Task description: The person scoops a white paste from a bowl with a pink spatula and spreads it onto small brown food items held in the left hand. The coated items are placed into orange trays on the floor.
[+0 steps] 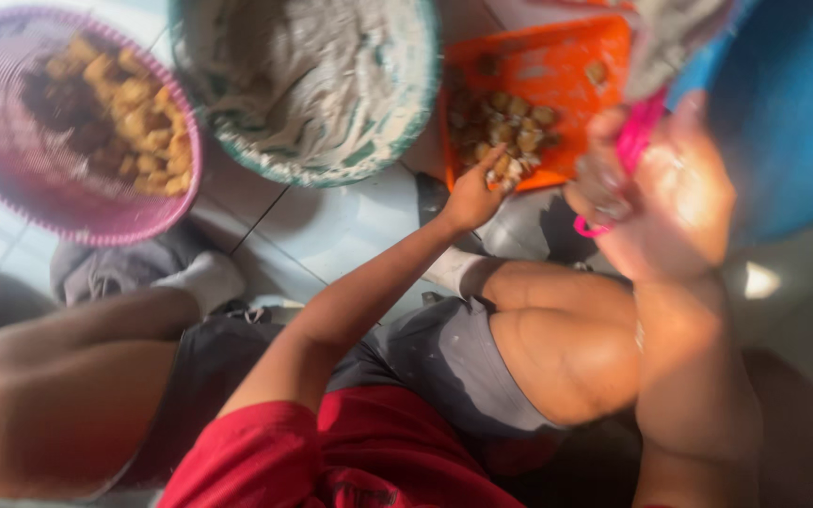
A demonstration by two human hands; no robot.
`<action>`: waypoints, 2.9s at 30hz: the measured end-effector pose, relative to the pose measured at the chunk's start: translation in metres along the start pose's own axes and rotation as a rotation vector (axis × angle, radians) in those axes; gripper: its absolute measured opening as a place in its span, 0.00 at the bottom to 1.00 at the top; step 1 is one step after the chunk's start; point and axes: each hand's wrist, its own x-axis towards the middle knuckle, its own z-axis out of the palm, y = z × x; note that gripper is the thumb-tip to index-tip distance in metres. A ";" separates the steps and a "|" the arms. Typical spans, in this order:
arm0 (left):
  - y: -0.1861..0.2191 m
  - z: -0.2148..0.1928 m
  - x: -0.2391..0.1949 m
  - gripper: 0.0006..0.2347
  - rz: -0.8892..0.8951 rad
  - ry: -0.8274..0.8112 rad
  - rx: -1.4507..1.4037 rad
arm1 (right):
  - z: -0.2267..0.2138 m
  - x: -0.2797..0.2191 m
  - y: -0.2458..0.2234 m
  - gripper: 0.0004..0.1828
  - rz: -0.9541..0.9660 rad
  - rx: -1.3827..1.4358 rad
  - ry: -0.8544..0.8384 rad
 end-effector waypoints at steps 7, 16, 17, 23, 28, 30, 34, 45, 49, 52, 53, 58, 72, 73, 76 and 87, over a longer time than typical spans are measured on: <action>0.020 -0.230 -0.045 0.18 0.495 0.673 0.489 | 0.001 0.036 0.012 0.15 0.039 -0.343 -0.115; -0.136 -0.428 -0.098 0.29 -0.446 0.937 0.747 | 0.045 0.087 0.058 0.16 0.200 -0.670 -0.110; -0.155 -0.434 -0.098 0.35 -0.518 0.868 0.767 | 0.048 0.093 0.066 0.16 0.226 -0.709 -0.092; -0.238 -0.432 -0.057 0.27 -0.765 0.551 0.773 | 0.053 0.123 0.110 0.17 0.387 -0.958 -0.061; -0.261 -0.428 -0.045 0.15 -0.722 0.484 0.834 | 0.013 0.184 0.158 0.13 0.040 -1.786 -0.306; -0.253 -0.432 -0.052 0.12 -0.656 0.568 0.900 | -0.004 0.217 0.179 0.14 -0.174 -2.213 -0.407; -0.213 -0.440 -0.081 0.12 -0.616 0.610 0.930 | -0.023 0.271 0.246 0.10 -0.306 -2.240 -0.330; -0.158 -0.446 -0.106 0.18 -0.588 0.462 0.671 | 0.012 0.237 0.287 0.14 -0.282 -1.836 -0.702; -0.166 -0.437 -0.097 0.14 -0.601 0.435 0.731 | 0.028 0.198 0.276 0.14 0.182 -1.486 -0.322; -0.162 -0.437 -0.103 0.05 -0.377 0.690 0.764 | 0.039 0.180 0.272 0.12 0.385 -1.003 -0.188; -0.157 -0.435 -0.107 0.05 -0.334 0.773 0.690 | 0.043 0.176 0.262 0.12 0.404 -0.927 -0.185; -0.064 -0.408 -0.068 0.07 0.000 0.937 0.052 | 0.065 0.142 0.165 0.06 0.342 -0.755 -0.189; 0.195 -0.173 -0.148 0.10 0.659 0.473 -0.822 | 0.101 0.052 0.120 0.11 -0.426 -0.575 -0.340; 0.202 -0.176 -0.153 0.10 0.638 0.448 -0.846 | 0.099 0.048 0.115 0.11 -0.395 -0.578 -0.319; 0.209 -0.185 -0.160 0.10 0.455 0.315 -0.844 | 0.094 0.043 0.105 0.12 -0.327 -0.596 -0.287; 0.208 -0.197 -0.106 0.09 0.275 0.302 -0.732 | 0.067 0.039 0.092 0.16 -0.548 -0.806 -0.192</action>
